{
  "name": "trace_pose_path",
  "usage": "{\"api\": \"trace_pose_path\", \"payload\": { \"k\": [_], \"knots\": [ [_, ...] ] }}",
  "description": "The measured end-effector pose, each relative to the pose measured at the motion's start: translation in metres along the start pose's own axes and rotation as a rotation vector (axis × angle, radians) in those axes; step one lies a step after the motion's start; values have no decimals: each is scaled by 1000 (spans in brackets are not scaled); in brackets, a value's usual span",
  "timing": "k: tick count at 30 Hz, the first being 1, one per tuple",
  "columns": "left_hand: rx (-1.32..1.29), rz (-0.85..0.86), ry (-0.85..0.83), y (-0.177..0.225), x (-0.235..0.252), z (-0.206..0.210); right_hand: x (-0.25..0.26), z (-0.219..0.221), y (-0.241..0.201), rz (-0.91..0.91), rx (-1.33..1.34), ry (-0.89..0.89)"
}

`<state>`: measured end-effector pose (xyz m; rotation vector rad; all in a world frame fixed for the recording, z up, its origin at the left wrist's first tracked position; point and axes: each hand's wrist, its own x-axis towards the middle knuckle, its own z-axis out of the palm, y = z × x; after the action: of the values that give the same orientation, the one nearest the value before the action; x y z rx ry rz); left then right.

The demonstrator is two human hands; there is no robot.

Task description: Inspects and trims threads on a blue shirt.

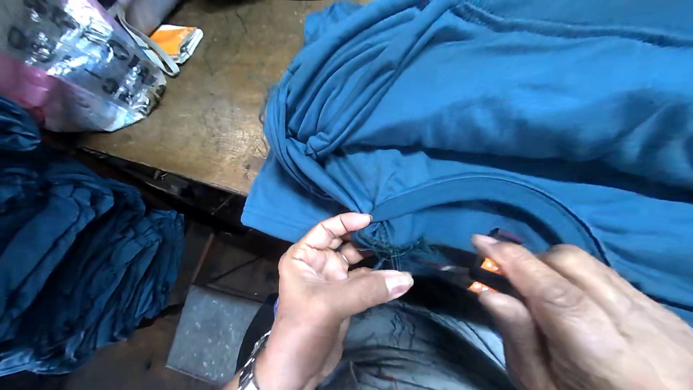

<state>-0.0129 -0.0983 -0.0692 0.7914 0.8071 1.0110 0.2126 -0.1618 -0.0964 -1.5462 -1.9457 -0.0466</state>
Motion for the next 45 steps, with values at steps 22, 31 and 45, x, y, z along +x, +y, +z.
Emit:
{"api": "trace_pose_path", "payload": {
  "k": [22, 31, 45],
  "knots": [
    [27, 43, -8, -3, -3, -4, 29, 13, 1, 247, 770, -2],
    [17, 137, 34, -11, 2, -1, 61, 27, -28, 16, 555, 69],
    [201, 309, -83, -13, 2, -6, 19, 29, -30, -322, 339, -48]
  ]
}}
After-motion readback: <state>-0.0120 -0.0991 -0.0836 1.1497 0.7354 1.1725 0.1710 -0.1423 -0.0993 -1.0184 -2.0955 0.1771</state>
